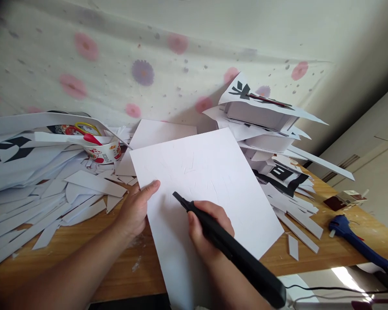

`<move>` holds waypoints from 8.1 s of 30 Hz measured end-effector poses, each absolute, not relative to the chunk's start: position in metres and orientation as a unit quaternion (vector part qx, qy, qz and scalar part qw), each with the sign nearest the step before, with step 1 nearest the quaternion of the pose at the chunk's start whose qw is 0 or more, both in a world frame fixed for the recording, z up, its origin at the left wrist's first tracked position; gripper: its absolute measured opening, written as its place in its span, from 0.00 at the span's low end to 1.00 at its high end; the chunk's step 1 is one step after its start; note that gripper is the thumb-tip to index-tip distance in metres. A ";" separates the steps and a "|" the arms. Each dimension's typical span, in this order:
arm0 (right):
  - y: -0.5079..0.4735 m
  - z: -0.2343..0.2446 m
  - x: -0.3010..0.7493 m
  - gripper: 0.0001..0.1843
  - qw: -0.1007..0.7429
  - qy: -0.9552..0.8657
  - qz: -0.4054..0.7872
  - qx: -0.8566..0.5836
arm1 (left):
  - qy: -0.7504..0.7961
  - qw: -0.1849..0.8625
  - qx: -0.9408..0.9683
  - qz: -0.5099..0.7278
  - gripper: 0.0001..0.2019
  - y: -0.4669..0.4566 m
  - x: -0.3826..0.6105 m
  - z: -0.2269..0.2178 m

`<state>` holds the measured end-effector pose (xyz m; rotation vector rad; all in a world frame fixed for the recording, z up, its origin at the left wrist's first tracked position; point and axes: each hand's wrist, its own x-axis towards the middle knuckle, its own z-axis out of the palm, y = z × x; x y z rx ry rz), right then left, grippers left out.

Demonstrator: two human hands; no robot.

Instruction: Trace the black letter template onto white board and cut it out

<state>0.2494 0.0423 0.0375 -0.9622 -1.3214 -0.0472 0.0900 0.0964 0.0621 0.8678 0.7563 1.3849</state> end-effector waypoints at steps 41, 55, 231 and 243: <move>0.034 0.053 0.238 0.19 0.590 -0.701 -0.184 -0.355 | 0.365 0.579 0.395 0.613 0.16 0.092 0.093 0.067; 0.029 0.049 0.236 0.18 0.595 -0.692 -0.169 -0.372 | 0.374 0.571 0.385 0.621 0.18 0.092 0.092 0.064; -0.001 0.044 0.244 0.13 0.404 -0.853 0.081 -0.320 | 0.379 0.680 0.454 0.434 0.17 0.124 0.084 0.041; 0.009 0.039 0.251 0.10 0.482 -0.799 0.182 -0.310 | 0.385 0.678 0.454 0.432 0.18 0.121 0.084 0.045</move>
